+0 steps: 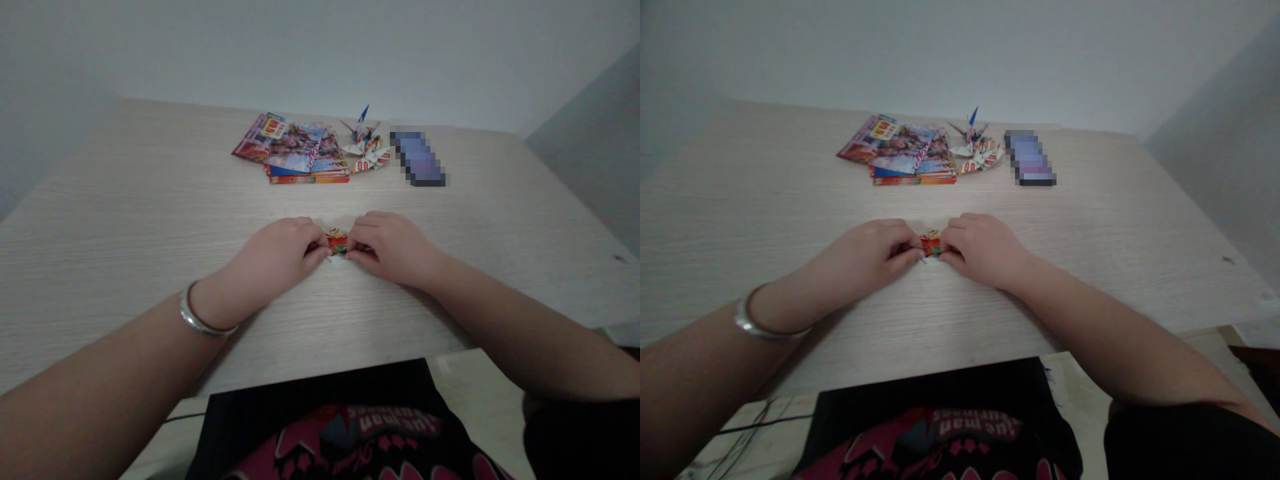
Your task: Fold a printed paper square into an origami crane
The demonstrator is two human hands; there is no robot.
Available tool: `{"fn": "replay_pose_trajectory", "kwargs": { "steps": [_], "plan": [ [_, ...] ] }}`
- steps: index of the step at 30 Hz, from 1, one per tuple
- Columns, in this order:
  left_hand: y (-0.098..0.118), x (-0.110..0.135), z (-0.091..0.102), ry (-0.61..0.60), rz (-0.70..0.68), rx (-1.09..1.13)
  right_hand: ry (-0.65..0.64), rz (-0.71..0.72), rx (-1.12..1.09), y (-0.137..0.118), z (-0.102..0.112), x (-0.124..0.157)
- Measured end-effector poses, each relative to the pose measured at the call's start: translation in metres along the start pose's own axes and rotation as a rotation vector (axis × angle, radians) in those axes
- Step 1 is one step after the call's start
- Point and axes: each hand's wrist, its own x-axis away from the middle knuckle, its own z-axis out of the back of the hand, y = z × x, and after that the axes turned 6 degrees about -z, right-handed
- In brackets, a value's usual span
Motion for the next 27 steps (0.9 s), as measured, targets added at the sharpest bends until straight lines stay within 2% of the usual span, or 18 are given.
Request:
{"fn": "replay_pose_trajectory", "kwargs": {
  "steps": [3, 5, 8, 13, 27],
  "plan": [
    [-0.0003, -0.0011, 0.0005, 0.003, -0.024, -0.016, -0.090, -0.139, -0.186, 0.0014, 0.0011, -0.0031],
    [0.0001, -0.0025, 0.0012, 0.014, -0.054, -0.032, -0.106, -0.165, -0.229, 0.0021, 0.0013, -0.0042],
    [0.0017, -0.0041, 0.0025, 0.024, -0.065, -0.032, -0.075, -0.139, -0.241, 0.0025, -0.0010, -0.0048],
    [0.0036, -0.0042, 0.0043, 0.036, 0.046, -0.005, -0.022, -0.206, -0.294, 0.0025, -0.0058, -0.0072],
    [0.0055, -0.0057, 0.0084, 0.018, 0.097, 0.020, -0.072, -0.297, -0.165, -0.0048, 0.0005, -0.0103]
  ]
}}
